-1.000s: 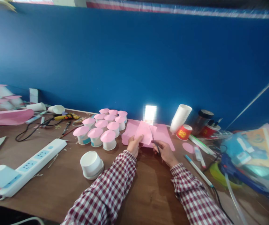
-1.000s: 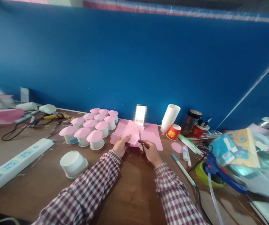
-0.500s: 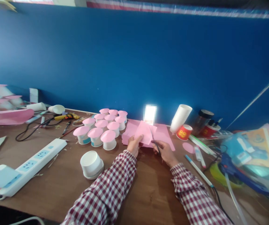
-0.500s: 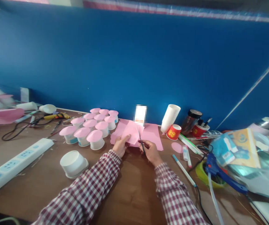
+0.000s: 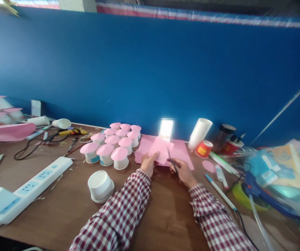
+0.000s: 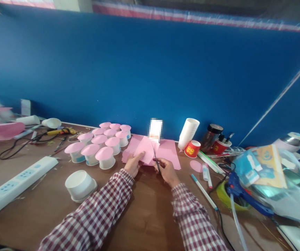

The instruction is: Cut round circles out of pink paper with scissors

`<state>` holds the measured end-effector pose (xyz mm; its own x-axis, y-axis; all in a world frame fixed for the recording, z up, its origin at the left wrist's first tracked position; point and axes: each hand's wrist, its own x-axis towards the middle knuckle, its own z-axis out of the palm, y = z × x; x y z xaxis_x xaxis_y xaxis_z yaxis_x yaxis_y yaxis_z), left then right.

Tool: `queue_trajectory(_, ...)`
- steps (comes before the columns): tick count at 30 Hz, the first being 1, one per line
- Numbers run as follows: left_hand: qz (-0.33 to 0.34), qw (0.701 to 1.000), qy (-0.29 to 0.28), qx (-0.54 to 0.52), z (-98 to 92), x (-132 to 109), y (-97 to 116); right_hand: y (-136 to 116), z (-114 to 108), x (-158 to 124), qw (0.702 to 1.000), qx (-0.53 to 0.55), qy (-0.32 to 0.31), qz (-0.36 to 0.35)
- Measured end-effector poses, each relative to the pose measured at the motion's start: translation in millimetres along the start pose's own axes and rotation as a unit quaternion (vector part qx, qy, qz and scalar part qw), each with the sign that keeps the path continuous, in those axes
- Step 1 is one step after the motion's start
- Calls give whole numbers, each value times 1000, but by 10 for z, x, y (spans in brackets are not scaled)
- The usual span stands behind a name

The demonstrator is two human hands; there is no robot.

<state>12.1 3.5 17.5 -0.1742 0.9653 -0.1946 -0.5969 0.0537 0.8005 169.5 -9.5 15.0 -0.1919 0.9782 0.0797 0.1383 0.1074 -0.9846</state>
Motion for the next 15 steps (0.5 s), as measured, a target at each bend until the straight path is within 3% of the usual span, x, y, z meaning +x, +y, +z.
queue_trajectory(15,7,999,-22,24,-24,16,-31,-41,-8,-31,1000,17,-10,-4)
